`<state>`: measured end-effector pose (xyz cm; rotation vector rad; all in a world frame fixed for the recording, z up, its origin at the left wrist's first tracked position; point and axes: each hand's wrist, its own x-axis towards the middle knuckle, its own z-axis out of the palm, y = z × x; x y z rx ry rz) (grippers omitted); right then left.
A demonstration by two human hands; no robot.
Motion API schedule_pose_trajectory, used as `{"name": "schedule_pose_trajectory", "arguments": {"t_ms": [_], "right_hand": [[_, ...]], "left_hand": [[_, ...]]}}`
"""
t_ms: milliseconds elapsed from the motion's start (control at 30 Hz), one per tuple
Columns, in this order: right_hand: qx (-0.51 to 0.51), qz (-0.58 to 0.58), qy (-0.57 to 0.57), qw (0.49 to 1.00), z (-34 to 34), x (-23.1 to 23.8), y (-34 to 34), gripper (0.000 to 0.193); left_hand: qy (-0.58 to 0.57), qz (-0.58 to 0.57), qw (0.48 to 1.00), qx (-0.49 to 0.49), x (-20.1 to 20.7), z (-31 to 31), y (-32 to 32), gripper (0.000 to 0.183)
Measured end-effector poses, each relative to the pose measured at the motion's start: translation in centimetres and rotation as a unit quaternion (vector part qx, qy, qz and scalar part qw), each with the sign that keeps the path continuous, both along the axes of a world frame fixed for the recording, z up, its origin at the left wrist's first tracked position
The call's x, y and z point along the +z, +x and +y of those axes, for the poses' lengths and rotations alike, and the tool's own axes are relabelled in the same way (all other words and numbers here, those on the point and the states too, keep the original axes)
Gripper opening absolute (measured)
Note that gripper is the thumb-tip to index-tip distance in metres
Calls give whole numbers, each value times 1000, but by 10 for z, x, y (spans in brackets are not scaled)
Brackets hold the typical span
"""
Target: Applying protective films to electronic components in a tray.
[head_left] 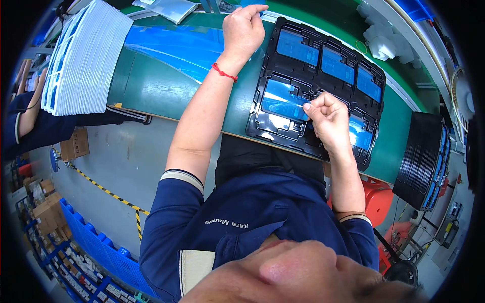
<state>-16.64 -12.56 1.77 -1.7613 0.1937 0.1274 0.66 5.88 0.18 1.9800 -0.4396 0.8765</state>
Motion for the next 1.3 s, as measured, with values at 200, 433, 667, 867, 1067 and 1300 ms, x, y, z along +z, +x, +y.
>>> {"name": "schedule_pose_trajectory", "arguments": {"t_ms": [200,433,667,867,1067,1300], "right_hand": [[5,-5,10,1000,-1,-1,-2,15],[4,3,13,1000,-1,0,-2,15],[6,-5,10,1000,-1,-2,-1,15],[13,-13,-17,1000,-3,-6,-2,13],[11,-43,-50,998,-1,-11,-2,11],[-6,-50,-137,989,8,0,-5,13]], "left_hand": [[-27,36,999,-10,8,-2,-5,18],[-24,42,999,-8,7,-2,-5,17],[-19,34,999,-5,4,-2,-3,18],[-29,74,997,-14,8,-2,-7,18],[-27,61,998,-13,5,-1,-7,17],[-10,44,999,-10,5,-2,-5,17]]}}
